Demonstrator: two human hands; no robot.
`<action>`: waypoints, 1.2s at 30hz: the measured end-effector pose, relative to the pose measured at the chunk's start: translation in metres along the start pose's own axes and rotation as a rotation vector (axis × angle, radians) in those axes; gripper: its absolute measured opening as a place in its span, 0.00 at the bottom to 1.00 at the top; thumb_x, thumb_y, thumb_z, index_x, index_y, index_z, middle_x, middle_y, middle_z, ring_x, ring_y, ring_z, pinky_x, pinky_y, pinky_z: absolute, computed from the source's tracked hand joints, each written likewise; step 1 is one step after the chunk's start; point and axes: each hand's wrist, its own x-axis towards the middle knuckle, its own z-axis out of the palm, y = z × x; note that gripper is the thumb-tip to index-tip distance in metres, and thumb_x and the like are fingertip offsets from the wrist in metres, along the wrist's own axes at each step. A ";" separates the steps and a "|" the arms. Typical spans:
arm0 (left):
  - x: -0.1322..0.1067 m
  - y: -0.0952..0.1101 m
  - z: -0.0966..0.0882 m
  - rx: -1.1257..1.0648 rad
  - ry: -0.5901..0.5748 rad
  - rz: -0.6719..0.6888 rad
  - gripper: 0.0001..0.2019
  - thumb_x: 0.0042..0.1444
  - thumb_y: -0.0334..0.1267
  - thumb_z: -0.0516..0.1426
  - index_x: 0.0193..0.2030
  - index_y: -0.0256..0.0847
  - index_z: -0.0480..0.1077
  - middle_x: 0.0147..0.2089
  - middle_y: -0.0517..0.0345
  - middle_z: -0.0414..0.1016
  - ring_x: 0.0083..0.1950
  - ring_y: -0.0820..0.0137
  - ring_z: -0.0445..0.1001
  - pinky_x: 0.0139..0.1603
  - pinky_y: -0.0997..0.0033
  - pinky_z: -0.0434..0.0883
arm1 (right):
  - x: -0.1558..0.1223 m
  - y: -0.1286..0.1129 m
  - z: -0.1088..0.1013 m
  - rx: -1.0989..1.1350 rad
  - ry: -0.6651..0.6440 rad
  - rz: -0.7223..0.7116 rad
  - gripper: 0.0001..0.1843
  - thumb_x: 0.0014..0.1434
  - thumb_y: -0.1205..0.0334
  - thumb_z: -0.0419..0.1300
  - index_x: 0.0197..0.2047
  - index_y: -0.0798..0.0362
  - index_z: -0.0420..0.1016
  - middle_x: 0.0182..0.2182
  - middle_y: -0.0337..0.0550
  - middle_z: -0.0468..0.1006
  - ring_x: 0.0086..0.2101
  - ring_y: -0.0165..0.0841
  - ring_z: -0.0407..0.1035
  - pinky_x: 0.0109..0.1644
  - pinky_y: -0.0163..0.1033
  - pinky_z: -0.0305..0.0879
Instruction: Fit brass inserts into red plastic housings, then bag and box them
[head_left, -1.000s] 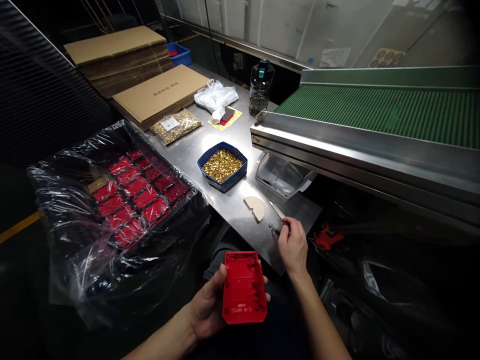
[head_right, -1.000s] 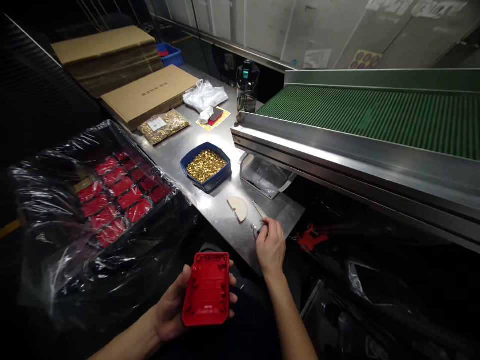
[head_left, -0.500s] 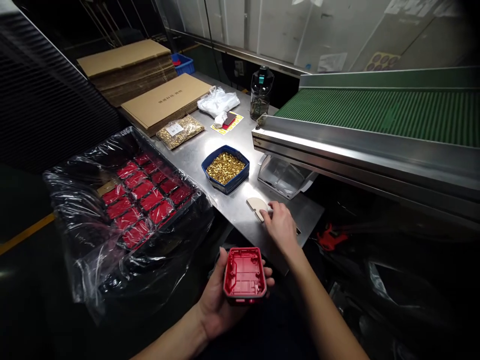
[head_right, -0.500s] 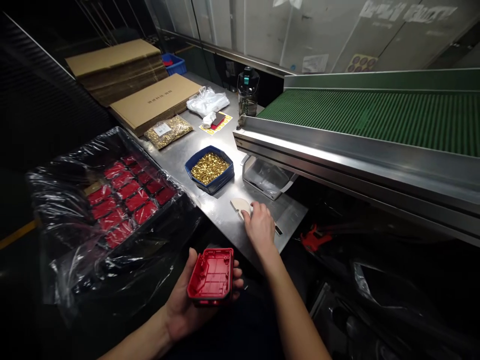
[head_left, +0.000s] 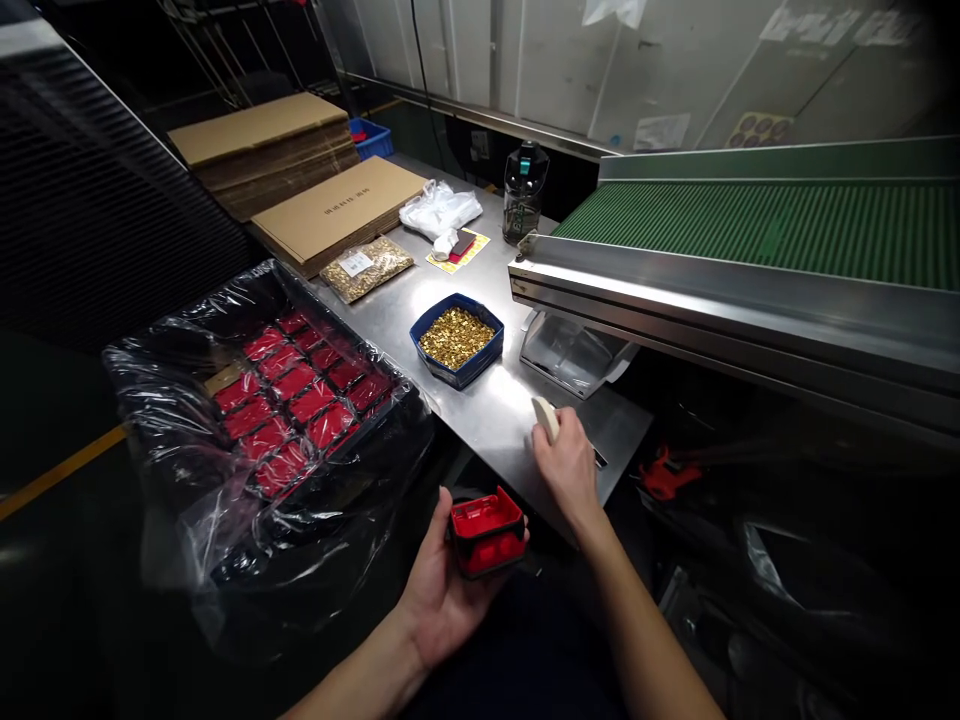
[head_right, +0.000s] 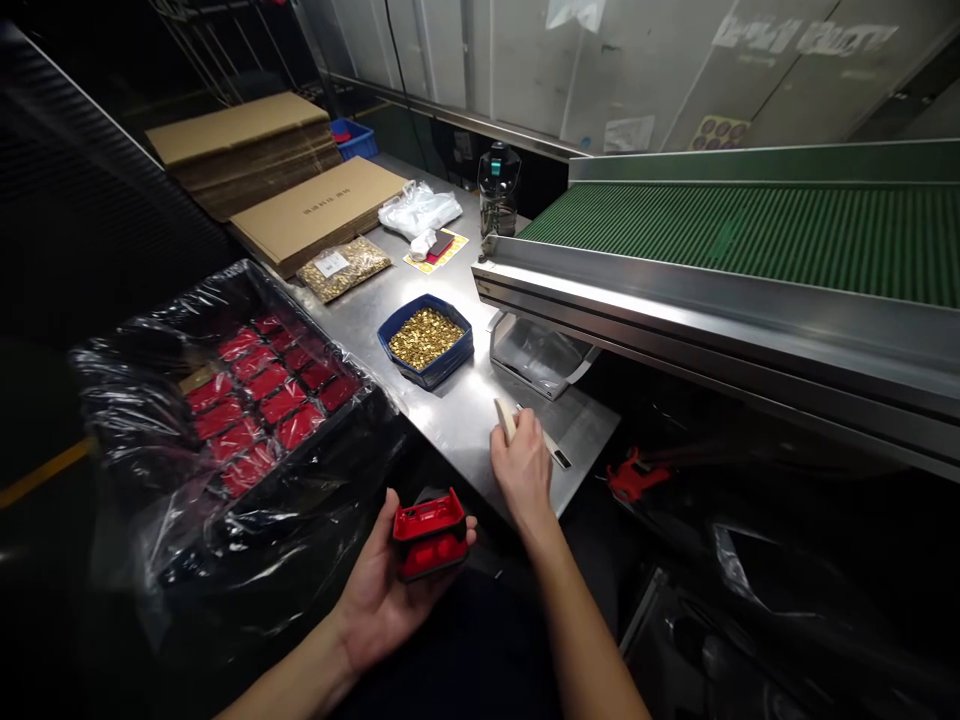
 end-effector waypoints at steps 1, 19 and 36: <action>0.000 0.000 0.001 -0.001 0.016 0.001 0.37 0.62 0.59 0.58 0.62 0.23 0.68 0.56 0.30 0.78 0.53 0.51 0.81 0.55 0.57 0.77 | -0.006 0.003 -0.007 0.021 0.006 0.027 0.13 0.65 0.55 0.52 0.49 0.52 0.68 0.32 0.44 0.75 0.30 0.39 0.70 0.33 0.39 0.57; 0.013 -0.007 0.003 0.236 0.091 0.019 0.28 0.62 0.58 0.60 0.51 0.30 0.75 0.41 0.48 0.84 0.36 0.65 0.81 0.37 0.69 0.79 | -0.112 0.000 -0.076 0.484 -0.371 -0.423 0.15 0.66 0.60 0.57 0.55 0.45 0.71 0.46 0.46 0.79 0.44 0.41 0.74 0.47 0.44 0.72; 0.006 -0.016 0.013 0.188 0.055 0.006 0.30 0.63 0.59 0.58 0.53 0.28 0.74 0.42 0.44 0.84 0.39 0.62 0.82 0.42 0.68 0.78 | -0.156 0.015 -0.063 0.570 -0.075 -0.135 0.27 0.60 0.54 0.66 0.59 0.44 0.61 0.51 0.46 0.70 0.48 0.39 0.71 0.53 0.40 0.71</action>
